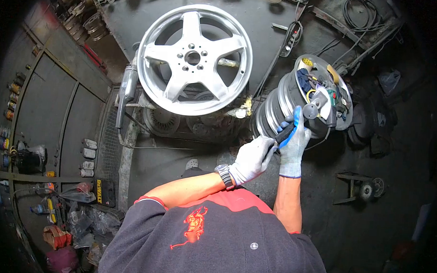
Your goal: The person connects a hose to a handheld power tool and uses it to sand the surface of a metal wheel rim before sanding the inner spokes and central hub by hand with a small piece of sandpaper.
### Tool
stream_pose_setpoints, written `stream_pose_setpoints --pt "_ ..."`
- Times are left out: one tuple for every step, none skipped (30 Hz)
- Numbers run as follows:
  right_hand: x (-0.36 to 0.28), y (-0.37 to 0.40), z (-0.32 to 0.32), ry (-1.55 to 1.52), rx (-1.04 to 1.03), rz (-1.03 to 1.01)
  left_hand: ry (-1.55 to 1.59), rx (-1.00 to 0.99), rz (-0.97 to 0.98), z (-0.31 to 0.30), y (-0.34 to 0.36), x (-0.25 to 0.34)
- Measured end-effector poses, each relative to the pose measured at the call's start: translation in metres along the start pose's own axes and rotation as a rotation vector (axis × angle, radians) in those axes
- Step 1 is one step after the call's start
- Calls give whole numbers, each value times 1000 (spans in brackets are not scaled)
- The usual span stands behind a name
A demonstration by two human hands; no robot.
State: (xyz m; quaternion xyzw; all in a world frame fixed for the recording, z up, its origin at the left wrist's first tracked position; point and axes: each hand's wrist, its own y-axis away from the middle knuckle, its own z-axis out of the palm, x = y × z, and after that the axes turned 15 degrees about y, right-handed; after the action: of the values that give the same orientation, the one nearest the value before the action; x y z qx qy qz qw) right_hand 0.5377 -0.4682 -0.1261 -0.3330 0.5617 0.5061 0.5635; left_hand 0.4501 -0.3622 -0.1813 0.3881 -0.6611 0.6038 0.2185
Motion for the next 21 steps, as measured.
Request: stream_pose_setpoints --pt "-1 1 1 -15 -8 -27 0 0 0 0 1 0" --pt "0 1 0 -15 -8 -27 3 -1 -3 0 1 0" --pt "1 0 0 -13 -5 -16 5 -1 -6 0 1 0" --pt "2 -1 0 -11 -2 -4 5 -1 -5 -1 1 0" --pt "1 -1 1 -11 -1 -4 1 -3 -5 -1 0 0" --pt "-1 1 2 -15 2 -16 -3 -6 -4 -1 0 0" --pt "-1 2 3 -19 5 -28 -2 -6 -5 -1 1 0" --pt "-2 2 2 -19 6 -27 -1 -5 -6 -2 1 0" --pt "-2 3 2 -18 0 -25 -1 -4 -7 -2 1 0" --pt "-2 3 2 -18 -6 -22 -1 -3 -7 -2 1 0" --pt "-1 3 1 -17 -7 -22 3 -1 -5 -2 1 0" --pt "0 2 1 -13 -4 -15 8 2 -4 -2 1 1" --pt "0 1 1 -9 -2 -9 8 3 -4 -2 1 0" --pt "-1 0 2 -8 -4 -9 9 2 -3 -2 1 0" --pt "-1 0 3 -3 3 -12 11 0 -2 -3 1 -1" --pt "-1 1 3 3 10 -14 10 0 -2 -3 1 -1" --pt "0 1 3 3 10 -13 10 -5 -5 -4 1 -1" --pt "1 0 2 2 2 -14 10 -10 -8 -4 0 -1" --pt "1 0 1 1 -6 -14 10 -11 -9 -4 0 -1" --pt "1 1 2 1 -5 -14 4 -11 -1 -4 0 -1" --pt "-1 3 3 -4 -10 -22 -2 -11 7 -4 0 -1"
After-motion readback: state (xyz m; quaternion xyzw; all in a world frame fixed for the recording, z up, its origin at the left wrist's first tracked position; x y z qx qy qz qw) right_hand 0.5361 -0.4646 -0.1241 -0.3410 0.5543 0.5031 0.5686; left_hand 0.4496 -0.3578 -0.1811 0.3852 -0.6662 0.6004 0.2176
